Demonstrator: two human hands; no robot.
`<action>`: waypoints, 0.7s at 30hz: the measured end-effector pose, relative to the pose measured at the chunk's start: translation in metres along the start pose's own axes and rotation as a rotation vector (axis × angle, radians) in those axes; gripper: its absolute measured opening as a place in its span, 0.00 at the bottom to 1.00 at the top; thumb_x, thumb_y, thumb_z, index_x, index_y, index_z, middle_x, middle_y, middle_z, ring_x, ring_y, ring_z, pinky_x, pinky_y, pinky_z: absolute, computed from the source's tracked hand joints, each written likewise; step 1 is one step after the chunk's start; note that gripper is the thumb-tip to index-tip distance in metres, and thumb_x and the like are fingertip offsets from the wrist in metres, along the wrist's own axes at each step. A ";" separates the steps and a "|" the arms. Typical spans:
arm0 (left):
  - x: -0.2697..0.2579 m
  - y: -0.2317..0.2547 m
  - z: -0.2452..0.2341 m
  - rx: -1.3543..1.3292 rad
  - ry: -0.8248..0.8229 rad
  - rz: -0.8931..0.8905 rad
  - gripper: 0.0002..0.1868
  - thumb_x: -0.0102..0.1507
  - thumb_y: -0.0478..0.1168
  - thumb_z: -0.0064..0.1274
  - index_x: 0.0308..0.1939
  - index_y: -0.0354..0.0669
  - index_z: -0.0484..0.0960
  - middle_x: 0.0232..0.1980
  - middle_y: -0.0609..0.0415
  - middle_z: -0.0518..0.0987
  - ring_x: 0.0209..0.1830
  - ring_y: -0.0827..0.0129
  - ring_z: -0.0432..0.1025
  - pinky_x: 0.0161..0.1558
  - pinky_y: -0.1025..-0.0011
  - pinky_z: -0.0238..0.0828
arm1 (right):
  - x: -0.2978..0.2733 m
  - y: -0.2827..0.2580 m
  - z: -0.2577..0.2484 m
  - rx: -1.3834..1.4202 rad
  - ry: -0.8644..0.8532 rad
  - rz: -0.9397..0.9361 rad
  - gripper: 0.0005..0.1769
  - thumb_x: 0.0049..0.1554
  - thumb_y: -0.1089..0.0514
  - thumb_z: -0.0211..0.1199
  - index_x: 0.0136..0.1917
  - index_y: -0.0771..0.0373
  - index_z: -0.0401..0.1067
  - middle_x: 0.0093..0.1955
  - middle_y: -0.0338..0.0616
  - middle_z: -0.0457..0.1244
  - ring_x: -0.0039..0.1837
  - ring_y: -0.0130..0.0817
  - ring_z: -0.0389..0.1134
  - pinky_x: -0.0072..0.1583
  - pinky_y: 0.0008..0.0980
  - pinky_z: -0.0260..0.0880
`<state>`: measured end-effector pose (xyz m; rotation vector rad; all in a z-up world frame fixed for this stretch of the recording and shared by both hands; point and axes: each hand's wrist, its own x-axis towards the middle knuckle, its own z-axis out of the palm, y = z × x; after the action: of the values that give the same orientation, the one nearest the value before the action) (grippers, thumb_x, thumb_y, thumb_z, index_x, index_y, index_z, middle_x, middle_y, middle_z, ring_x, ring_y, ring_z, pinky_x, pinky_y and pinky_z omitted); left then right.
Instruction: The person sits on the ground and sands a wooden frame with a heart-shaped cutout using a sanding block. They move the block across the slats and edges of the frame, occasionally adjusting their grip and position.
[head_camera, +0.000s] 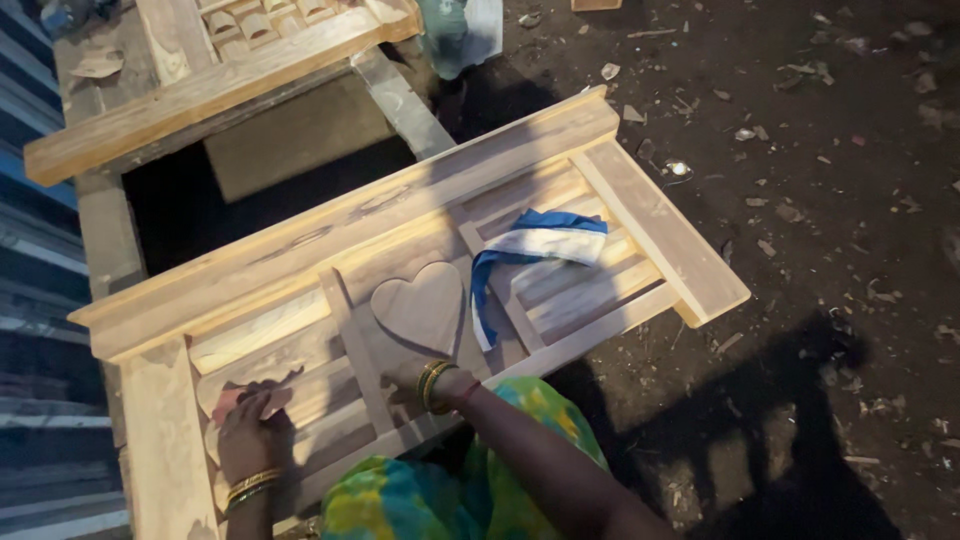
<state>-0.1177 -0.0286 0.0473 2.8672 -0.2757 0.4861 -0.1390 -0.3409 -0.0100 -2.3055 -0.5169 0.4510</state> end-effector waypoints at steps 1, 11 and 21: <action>-0.004 0.001 0.005 -0.028 -0.019 0.011 0.10 0.67 0.42 0.53 0.51 0.53 0.84 0.57 0.54 0.82 0.61 0.59 0.75 0.63 0.64 0.72 | 0.000 0.000 0.003 0.011 -0.015 0.023 0.23 0.57 0.48 0.66 0.63 0.57 0.73 0.55 0.57 0.70 0.58 0.56 0.71 0.58 0.49 0.69; 0.006 0.064 0.059 -0.297 -0.061 0.295 0.26 0.54 0.30 0.50 0.56 0.49 0.84 0.59 0.50 0.81 0.63 0.51 0.73 0.62 0.58 0.70 | -0.007 0.000 0.004 0.011 0.006 0.024 0.25 0.56 0.48 0.66 0.63 0.60 0.72 0.55 0.56 0.69 0.58 0.56 0.70 0.58 0.49 0.70; 0.005 0.064 0.062 -0.287 0.037 0.267 0.25 0.56 0.30 0.46 0.56 0.46 0.83 0.58 0.46 0.82 0.64 0.48 0.73 0.66 0.56 0.68 | 0.001 0.002 0.012 0.005 0.007 -0.009 0.21 0.55 0.49 0.67 0.59 0.58 0.76 0.54 0.55 0.71 0.57 0.55 0.71 0.58 0.49 0.70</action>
<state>-0.1084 -0.1061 0.0038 2.5502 -0.6697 0.5000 -0.1431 -0.3343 -0.0199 -2.2988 -0.5217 0.4394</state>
